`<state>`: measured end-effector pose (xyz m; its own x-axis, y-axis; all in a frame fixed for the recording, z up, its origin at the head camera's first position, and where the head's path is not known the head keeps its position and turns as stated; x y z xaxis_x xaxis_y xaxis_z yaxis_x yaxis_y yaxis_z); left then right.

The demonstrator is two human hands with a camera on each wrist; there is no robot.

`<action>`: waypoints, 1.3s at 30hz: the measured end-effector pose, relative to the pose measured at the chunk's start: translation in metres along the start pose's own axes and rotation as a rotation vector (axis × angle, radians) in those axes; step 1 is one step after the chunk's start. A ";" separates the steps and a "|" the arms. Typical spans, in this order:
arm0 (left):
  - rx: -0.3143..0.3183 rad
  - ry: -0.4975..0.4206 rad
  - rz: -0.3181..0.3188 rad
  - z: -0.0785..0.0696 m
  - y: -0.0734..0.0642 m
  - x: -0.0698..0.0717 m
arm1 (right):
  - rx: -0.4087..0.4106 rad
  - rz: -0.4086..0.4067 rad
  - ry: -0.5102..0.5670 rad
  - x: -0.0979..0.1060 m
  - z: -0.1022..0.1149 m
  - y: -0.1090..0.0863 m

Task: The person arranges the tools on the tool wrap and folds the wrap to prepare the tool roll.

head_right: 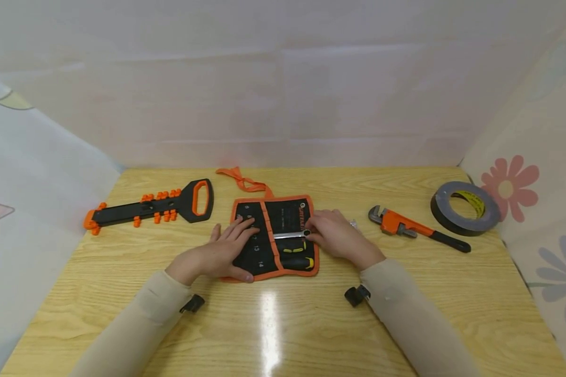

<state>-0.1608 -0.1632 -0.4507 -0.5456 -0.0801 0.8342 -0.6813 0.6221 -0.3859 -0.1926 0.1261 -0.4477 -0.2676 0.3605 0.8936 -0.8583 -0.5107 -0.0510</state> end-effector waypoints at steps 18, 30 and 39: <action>-0.024 -0.039 0.004 0.000 0.003 0.000 | 0.003 0.078 0.061 -0.008 0.007 0.018; -0.008 -0.019 -0.002 -0.002 0.002 0.001 | -0.036 0.024 0.115 -0.002 -0.003 0.006; -0.004 -0.004 0.004 -0.001 0.000 0.002 | -0.031 -0.066 0.155 0.011 -0.008 -0.010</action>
<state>-0.1611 -0.1630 -0.4488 -0.5506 -0.0804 0.8309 -0.6770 0.6254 -0.3881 -0.1903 0.1411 -0.4409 -0.2726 0.5097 0.8161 -0.8888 -0.4582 -0.0107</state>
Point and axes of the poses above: each hand's wrist, its own y-axis towards the middle knuckle, its own x-axis out of the back of the hand, z = x × y, the point moved 3 cm from there along y, towards the middle knuckle, and after that the axes turned 7 degrees about -x, right-handed, at the moved point
